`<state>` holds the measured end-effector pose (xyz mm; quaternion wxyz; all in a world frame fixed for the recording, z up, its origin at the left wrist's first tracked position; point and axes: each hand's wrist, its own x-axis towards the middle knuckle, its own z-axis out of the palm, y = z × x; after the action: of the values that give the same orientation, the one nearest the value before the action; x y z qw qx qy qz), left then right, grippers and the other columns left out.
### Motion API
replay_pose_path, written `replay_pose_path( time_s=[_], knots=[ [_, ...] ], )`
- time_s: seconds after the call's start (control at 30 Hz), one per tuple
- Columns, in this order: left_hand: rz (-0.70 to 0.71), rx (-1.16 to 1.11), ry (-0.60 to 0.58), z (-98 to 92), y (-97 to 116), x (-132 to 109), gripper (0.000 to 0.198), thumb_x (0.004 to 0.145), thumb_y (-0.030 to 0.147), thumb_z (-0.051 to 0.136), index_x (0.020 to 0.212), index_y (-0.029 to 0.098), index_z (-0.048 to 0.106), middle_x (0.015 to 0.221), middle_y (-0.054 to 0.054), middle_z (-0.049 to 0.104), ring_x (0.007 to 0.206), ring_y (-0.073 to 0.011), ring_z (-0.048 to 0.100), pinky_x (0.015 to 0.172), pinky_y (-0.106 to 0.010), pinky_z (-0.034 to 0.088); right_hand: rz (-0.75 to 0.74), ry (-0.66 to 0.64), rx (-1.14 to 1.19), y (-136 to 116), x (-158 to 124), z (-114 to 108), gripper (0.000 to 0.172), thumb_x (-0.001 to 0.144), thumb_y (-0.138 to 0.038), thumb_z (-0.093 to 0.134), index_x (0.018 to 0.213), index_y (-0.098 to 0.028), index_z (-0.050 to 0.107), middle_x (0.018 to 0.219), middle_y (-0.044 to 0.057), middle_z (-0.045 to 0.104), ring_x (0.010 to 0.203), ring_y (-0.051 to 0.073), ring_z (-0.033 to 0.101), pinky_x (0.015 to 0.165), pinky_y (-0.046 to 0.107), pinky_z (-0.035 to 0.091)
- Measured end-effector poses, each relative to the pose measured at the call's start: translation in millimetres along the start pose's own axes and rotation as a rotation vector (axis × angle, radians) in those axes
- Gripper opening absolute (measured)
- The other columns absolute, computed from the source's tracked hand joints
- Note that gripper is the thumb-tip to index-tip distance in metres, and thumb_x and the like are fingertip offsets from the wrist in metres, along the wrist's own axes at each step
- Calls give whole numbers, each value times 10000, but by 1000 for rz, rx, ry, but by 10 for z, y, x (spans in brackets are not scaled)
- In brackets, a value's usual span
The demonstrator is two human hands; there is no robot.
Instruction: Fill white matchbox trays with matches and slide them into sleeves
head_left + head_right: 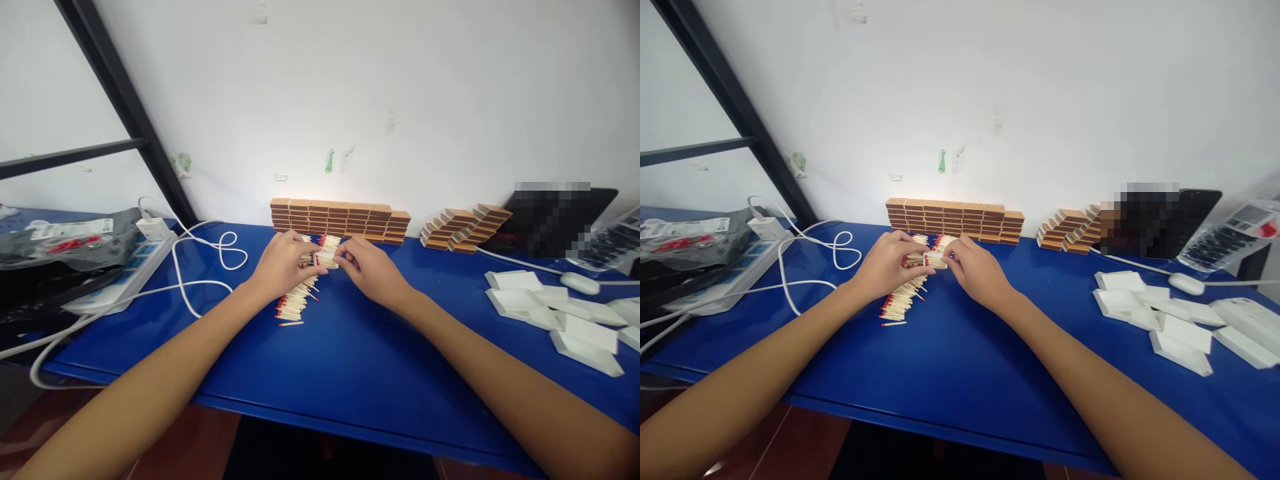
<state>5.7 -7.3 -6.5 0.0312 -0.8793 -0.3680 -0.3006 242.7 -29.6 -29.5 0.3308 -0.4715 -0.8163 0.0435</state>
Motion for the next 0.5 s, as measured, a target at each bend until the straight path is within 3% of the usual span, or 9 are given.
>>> replay_pose_path(
  time_s=[0.1,0.27,0.5],
  knots=[
    [-50,39,38,-41,-69,19,418,817,449,919,1141,213,800,991,-83,733,989,-270,666,913,-418,501,-10,6,-2,122,30,32,113,1041,-258,556,1045,-217,661,969,65,619,824,212,597,760,346,461],
    [-115,60,124,-141,-158,58,360,847,419,898,1113,199,795,1023,-91,774,1018,-292,679,935,-446,518,-41,-140,18,264,67,106,244,1030,-318,588,1218,-229,714,1082,103,600,953,254,629,883,407,521],
    [-129,55,110,-146,-170,64,353,834,405,912,1098,203,795,1050,-84,789,1029,-301,690,940,-460,532,-54,-160,32,254,91,157,251,1047,-325,562,1204,-233,736,1093,103,593,969,245,622,901,407,524]
  ],
)
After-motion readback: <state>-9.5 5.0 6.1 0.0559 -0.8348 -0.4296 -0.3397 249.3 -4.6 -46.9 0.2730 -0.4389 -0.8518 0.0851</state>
